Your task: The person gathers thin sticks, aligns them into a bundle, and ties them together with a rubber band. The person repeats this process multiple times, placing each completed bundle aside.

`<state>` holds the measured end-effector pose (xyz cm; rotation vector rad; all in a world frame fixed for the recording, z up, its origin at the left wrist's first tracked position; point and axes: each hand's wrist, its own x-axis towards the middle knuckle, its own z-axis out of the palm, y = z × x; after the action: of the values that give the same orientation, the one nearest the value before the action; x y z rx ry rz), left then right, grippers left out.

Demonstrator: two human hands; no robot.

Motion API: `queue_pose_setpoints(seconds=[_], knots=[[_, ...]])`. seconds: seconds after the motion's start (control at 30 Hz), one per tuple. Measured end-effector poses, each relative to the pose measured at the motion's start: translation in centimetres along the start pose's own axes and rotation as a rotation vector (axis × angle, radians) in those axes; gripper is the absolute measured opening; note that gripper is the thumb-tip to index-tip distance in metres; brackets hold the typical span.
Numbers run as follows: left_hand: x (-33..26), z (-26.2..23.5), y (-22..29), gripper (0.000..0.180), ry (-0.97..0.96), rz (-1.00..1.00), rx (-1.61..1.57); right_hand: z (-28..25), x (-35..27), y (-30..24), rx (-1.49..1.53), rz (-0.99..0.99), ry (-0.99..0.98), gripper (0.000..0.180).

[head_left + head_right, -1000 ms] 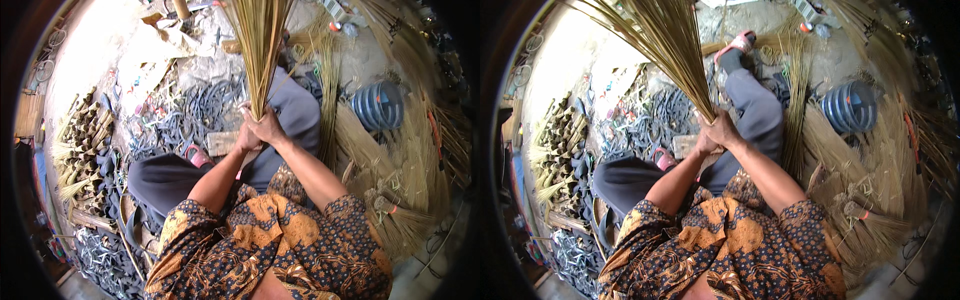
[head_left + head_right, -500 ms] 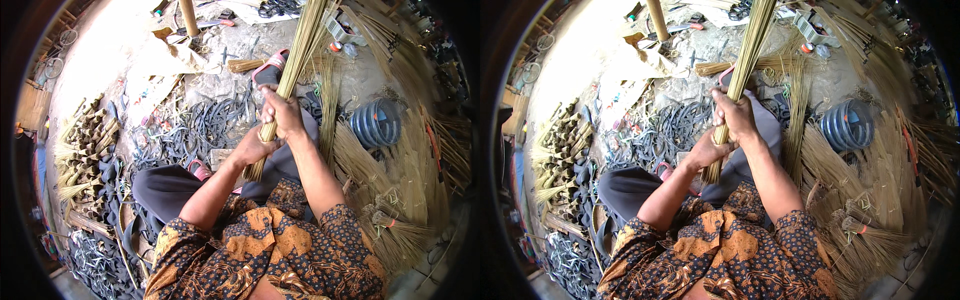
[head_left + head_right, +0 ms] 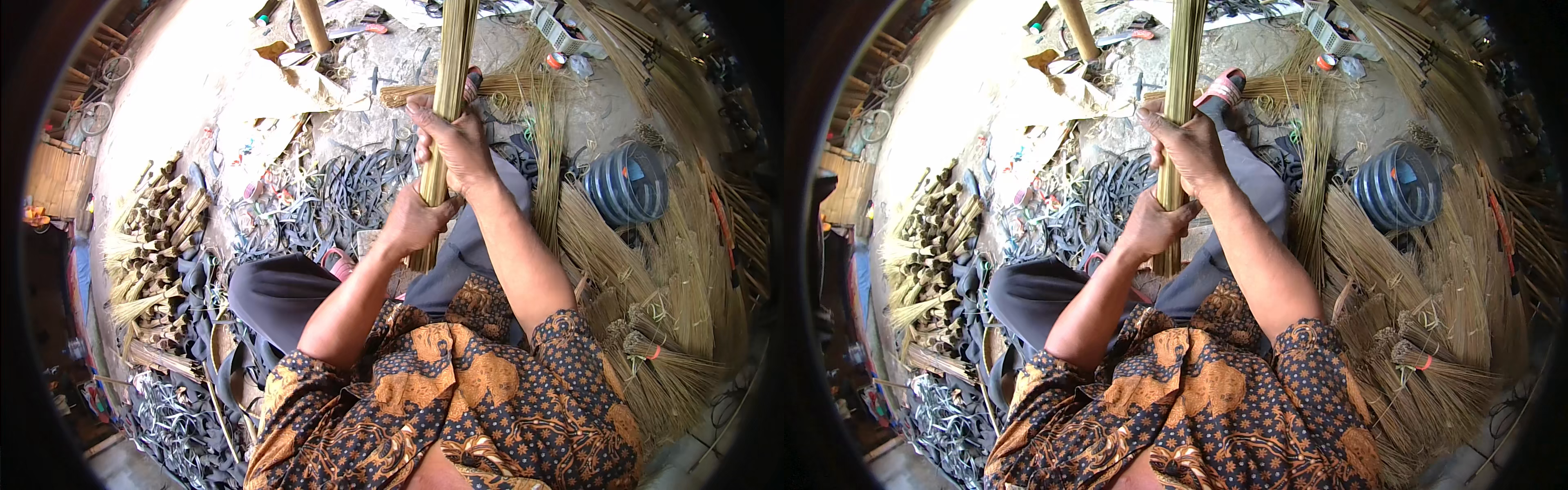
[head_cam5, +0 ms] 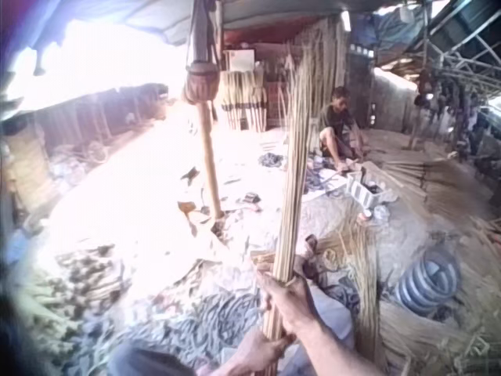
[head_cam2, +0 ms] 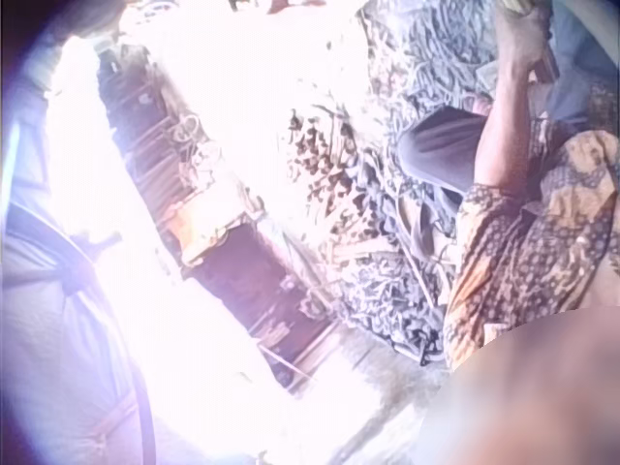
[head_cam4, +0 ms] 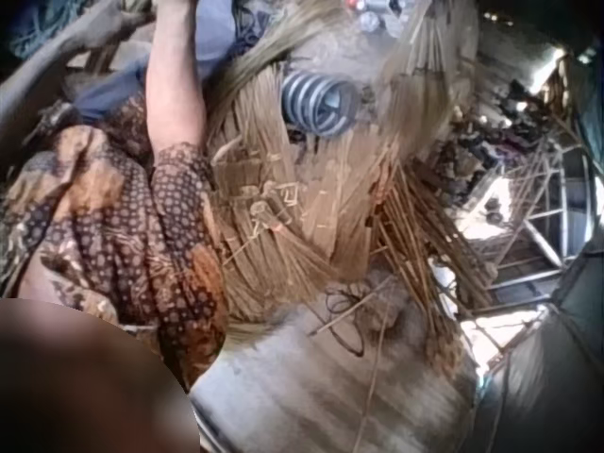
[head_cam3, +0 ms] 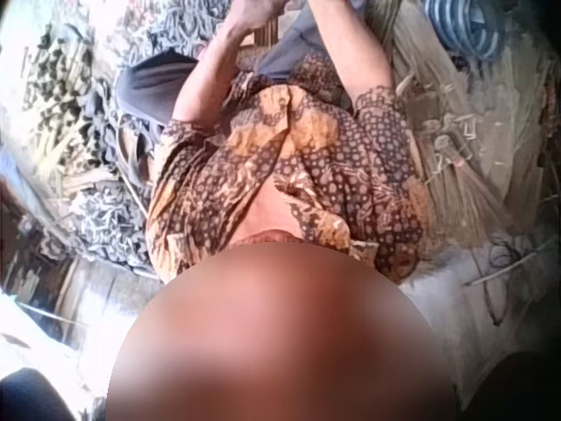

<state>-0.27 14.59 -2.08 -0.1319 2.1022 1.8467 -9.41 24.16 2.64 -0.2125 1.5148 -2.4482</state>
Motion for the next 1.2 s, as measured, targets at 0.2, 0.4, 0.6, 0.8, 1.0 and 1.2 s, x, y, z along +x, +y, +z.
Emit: queue_pose_setpoints(seconds=[0.2,0.4,0.6,0.8,1.0,1.2], knots=[[-0.2,-0.1,0.7,0.023,0.093,0.163,-0.108,0.5,0.5,0.2,-0.087,-0.027,0.02,0.025],[1.3,-2.1,1.4,0.016,0.218,0.094,-0.375,1.2,0.2,0.6,-0.456,-0.373,0.038,0.082],[2.6,-8.5,6.2,0.019,0.338,0.181,-0.971,0.0,-4.5,1.5,0.046,-0.093,0.358,0.092],[3.4,-5.4,5.0,0.017,0.306,0.209,-1.137,2.3,-4.4,4.2,0.122,-0.229,0.263,0.085],[3.6,-5.4,4.7,0.017,0.38,0.173,-1.12,2.6,-4.3,6.3,0.164,-0.313,0.315,0.079],[1.8,-8.4,3.8,0.015,0.261,0.135,-0.772,-0.3,-3.9,6.0,0.038,0.11,0.131,0.088]])
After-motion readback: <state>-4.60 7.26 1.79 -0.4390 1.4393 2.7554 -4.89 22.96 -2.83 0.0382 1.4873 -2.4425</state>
